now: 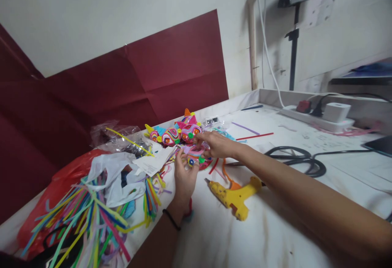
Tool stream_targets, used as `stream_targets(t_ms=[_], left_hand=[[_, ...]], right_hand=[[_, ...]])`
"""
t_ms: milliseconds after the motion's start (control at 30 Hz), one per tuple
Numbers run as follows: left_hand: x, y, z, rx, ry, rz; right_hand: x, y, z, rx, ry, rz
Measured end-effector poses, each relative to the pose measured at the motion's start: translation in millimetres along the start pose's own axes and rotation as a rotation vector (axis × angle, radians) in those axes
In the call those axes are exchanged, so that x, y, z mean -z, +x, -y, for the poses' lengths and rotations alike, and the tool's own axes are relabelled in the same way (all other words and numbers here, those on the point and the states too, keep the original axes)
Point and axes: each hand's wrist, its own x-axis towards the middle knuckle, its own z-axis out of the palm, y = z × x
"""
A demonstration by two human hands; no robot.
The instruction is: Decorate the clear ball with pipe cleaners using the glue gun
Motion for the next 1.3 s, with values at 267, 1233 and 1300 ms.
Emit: stream_targets(t_ms=[267,1233,1300], left_hand=[[-0.4,0.3,0.4,0.007,-0.054,0.032],[-6.6,-5.0,3.6,-0.117,0.143,-0.002],[-6.5,-4.8,5.6,-0.127,0.158,-0.011]], right_hand=[[-0.6,-1.7,0.7,-0.016,0.013,-0.016],[-7.8,-3.7,-2.3,0.009,0.017,-0.033],[-7.3,-3.9,-1.6,0.011,0.021,-0.036]])
